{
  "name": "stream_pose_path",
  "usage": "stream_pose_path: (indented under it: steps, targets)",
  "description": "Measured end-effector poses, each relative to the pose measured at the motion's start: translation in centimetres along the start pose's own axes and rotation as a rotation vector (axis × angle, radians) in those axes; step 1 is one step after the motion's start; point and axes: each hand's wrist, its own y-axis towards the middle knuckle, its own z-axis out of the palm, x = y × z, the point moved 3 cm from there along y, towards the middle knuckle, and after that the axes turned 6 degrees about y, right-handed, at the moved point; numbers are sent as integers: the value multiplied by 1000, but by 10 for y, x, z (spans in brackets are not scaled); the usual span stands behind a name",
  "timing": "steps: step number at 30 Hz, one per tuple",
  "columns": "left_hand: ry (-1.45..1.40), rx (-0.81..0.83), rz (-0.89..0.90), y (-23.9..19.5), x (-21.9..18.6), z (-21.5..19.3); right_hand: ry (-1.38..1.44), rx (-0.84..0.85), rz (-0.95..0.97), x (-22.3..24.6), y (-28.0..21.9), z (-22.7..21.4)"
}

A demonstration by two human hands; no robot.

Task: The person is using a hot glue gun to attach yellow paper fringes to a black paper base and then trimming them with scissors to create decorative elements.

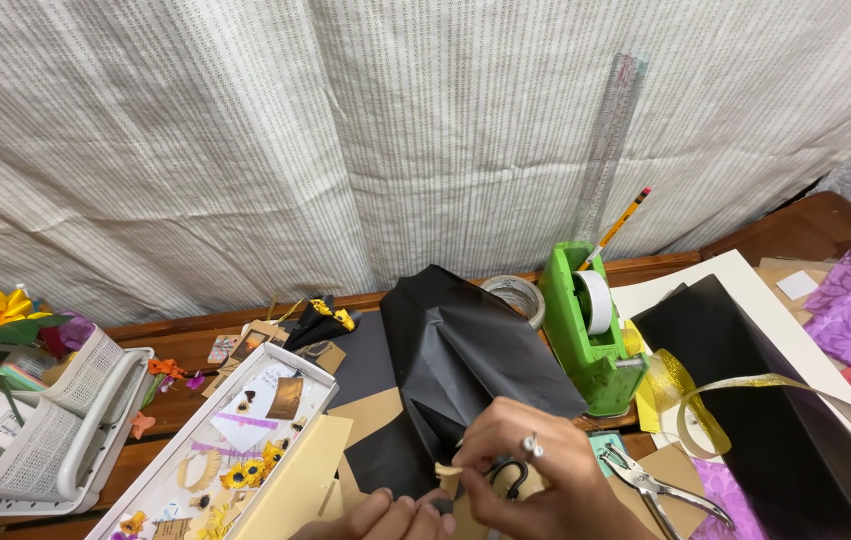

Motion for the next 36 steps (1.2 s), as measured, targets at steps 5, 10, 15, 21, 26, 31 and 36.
stream_pose_path:
  steps: [5, 10, 15, 21, 26, 31, 36]
  targets:
    - [-61, -13, -154, -9, 9, -10, 24, -1, 141, -18, -4, -2]
    - [-307, 314, -916, -47, 41, -28, 102, 86, 644, -82, -23, 18]
    - [-754, 479, -767, -100, 98, -53, 270, 224, 794, -133, -16, 87]
    - [-762, 298, -1051, -84, 98, -52, 278, 171, 743, -188, 10, 183]
    - [-796, 296, -1326, -97, 90, -34, 68, 342, 706, -198, 12, 196]
    - [-732, 253, -1288, -75, 79, -18, 469, 282, 598, -118, 20, 133]
    - [-803, 162, -1054, -20, 73, -7, 316, 295, 251, -50, 22, 55]
